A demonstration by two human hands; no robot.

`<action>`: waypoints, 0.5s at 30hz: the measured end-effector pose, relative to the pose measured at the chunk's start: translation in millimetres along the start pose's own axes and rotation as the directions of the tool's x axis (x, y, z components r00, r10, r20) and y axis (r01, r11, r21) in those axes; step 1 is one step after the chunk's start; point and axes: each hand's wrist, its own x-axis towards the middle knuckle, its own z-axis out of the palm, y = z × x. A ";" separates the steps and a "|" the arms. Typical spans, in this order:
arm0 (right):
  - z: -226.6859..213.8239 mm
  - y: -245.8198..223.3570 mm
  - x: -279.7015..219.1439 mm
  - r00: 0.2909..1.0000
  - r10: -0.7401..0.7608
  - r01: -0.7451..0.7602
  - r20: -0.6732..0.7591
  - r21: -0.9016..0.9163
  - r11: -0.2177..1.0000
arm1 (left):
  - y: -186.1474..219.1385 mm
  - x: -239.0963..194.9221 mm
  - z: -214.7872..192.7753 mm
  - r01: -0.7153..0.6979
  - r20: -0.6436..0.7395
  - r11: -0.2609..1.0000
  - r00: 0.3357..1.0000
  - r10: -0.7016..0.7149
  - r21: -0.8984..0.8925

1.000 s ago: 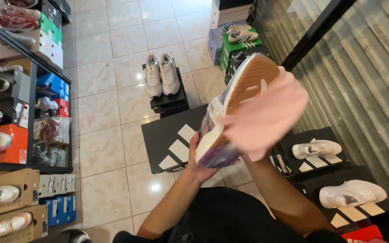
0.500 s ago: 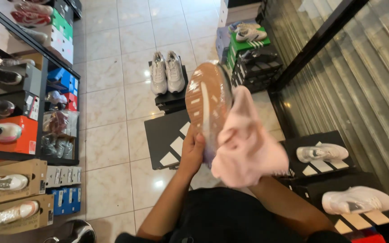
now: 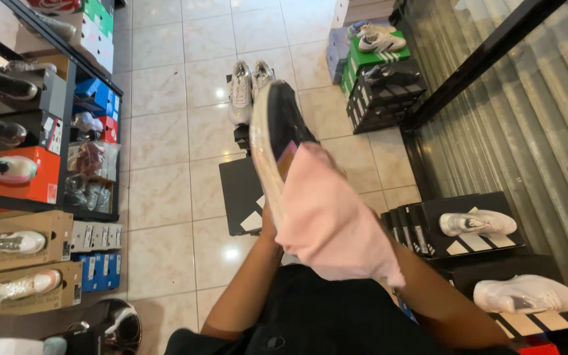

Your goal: Cleaning shoe boxes with a cloth and inspecting the shoes inside

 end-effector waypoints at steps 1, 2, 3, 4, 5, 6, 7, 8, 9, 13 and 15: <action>0.6 8.6 -6.9 0.994 -0.022 0.012 -0.106 -0.094 0.995 | 0.8 0.6 -1.9 -0.001 -0.001 1.000 1.000 0.001 -0.009; 1.0 16.5 -13.9 0.977 -0.052 0.012 -0.207 -0.189 0.982 | 1.4 1.5 -2.8 -0.002 -0.003 1.000 1.000 0.002 -0.017; 3.7 20.7 -17.1 0.976 -0.059 0.019 -0.211 -0.187 0.982 | 1.0 5.6 -1.7 -0.008 0.007 0.999 1.000 0.009 -0.032; 6.4 25.0 -20.5 0.946 -0.110 0.020 -0.306 -0.282 0.959 | 0.7 9.5 -0.3 -0.015 0.016 0.999 1.000 0.016 -0.046; 8.9 30.7 -25.4 0.903 -0.165 0.006 -0.397 -0.372 0.928 | 0.5 10.4 0.4 -0.016 0.024 0.998 1.000 0.017 -0.060; 9.0 32.9 -30.5 0.898 -0.168 0.007 -0.406 -0.369 0.929 | 2.7 11.1 2.3 -0.016 0.031 0.997 0.999 0.019 -0.075; 10.4 34.5 -32.6 0.845 -0.229 -0.016 -0.483 -0.451 0.892 | 5.2 16.2 3.2 -0.021 0.043 0.996 0.999 0.025 -0.088; 11.8 35.8 -34.6 0.782 -0.295 -0.049 -0.550 -0.525 0.849 | 7.7 21.3 4.5 -0.026 0.054 0.995 0.998 0.032 -0.100; 12.1 39.4 -23.9 0.772 -0.302 -0.044 -0.560 -0.520 0.853 | 8.9 23.5 7.2 -0.026 0.070 0.993 0.997 0.034 -0.117; 13.4 52.8 21.9 0.257 -0.916 0.962 0.309 -0.172 0.212 | 13.5 32.7 14.3 -0.017 0.129 0.983 0.991 0.041 -0.180; -16.3 53.5 20.2 -0.055 -0.911 0.998 0.410 0.049 -0.038 | 15.6 38.0 15.6 -0.007 0.160 0.978 0.986 0.041 -0.208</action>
